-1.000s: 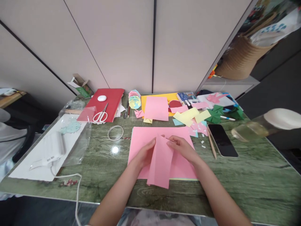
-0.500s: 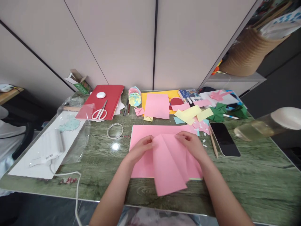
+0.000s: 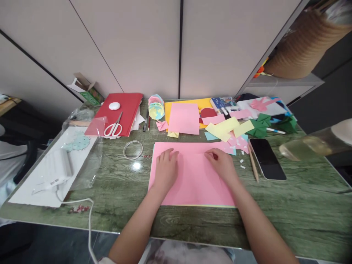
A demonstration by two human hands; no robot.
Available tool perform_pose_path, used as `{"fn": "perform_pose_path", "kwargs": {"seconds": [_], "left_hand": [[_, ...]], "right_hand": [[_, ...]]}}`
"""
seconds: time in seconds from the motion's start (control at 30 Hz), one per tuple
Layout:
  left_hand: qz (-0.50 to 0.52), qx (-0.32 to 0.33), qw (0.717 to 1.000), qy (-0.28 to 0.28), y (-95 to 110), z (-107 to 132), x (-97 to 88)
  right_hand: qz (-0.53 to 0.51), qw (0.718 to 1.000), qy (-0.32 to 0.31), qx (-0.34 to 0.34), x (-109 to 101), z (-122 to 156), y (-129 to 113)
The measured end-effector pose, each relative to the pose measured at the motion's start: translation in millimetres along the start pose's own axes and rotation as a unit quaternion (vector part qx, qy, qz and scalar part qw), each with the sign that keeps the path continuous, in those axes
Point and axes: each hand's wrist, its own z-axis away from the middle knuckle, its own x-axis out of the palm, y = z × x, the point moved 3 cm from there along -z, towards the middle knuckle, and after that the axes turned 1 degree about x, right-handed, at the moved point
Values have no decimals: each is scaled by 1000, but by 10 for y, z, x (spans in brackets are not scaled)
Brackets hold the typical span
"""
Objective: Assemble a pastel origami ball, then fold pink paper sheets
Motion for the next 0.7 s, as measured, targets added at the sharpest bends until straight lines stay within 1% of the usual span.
{"fn": "perform_pose_path", "kwargs": {"seconds": [0.07,0.13,0.3,0.7], "left_hand": [[-24,47,998,-32,81,18,101],[-38,61,996,-48,122,31,168],[-76,63,994,-54,137,42,227],[-118,68,989,-59,196,52,238]], "right_hand": [[16,1000,1,-7,37,-9,1],[29,1000,2,-7,49,-12,6],[56,998,-4,9,31,3,17],[96,995,-25,15,35,26,17]]}}
